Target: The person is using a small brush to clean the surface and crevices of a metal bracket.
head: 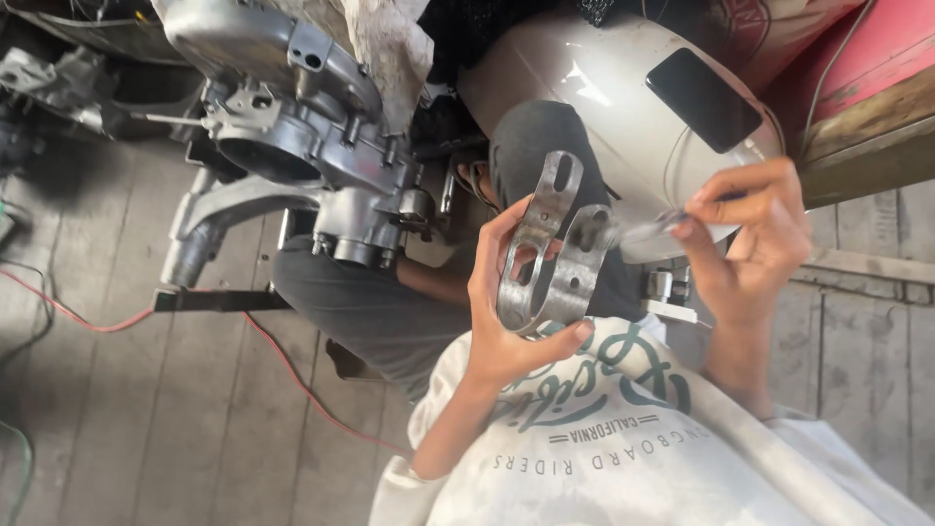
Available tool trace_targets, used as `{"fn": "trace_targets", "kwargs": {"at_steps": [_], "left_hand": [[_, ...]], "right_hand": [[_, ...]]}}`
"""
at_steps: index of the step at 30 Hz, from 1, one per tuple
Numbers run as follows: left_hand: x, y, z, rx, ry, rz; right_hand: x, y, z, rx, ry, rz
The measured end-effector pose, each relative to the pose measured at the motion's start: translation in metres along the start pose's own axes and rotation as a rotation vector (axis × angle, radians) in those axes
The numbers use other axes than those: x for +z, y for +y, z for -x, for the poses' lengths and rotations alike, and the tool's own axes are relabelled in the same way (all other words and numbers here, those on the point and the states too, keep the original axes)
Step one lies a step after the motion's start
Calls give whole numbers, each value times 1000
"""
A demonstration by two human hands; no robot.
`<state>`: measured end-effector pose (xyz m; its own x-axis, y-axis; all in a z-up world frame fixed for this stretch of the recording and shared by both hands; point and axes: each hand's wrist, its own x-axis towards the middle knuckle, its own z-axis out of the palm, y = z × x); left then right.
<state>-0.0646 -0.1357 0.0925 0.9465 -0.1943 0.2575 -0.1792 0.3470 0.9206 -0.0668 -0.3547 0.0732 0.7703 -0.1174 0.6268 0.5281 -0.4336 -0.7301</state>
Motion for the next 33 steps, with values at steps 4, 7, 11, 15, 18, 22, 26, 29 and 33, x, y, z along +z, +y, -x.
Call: {"fn": "trace_targets", "kwargs": {"at_steps": [4, 7, 11, 15, 18, 22, 26, 29, 33], "left_hand": [[8, -9, 6, -67, -31, -20], [15, -5, 15, -89, -62, -55], [10, -28, 16, -124, -100, 10], [-2, -47, -5, -74, -8, 25], [-16, -53, -27, -82, -23, 102], [-30, -65, -52, -109, -86, 230], [-32, -66, -80, -123, -25, 272], [-38, -75, -91, -104, 39, 251], [-45, -72, -93, -83, 13, 289]], "right_hand": [[-9, 4, 30, -35, -61, -47], [-17, 10, 35, -33, -23, -21], [-15, 6, 25, 57, 45, 79], [5, 7, 23, 70, -16, 81], [16, 17, 11, 80, -52, 60], [27, 24, -21, 166, 72, 140], [42, 41, -24, 120, 22, 145], [49, 49, -28, 200, -13, 48], [54, 59, -47, 214, 36, 104]]}}
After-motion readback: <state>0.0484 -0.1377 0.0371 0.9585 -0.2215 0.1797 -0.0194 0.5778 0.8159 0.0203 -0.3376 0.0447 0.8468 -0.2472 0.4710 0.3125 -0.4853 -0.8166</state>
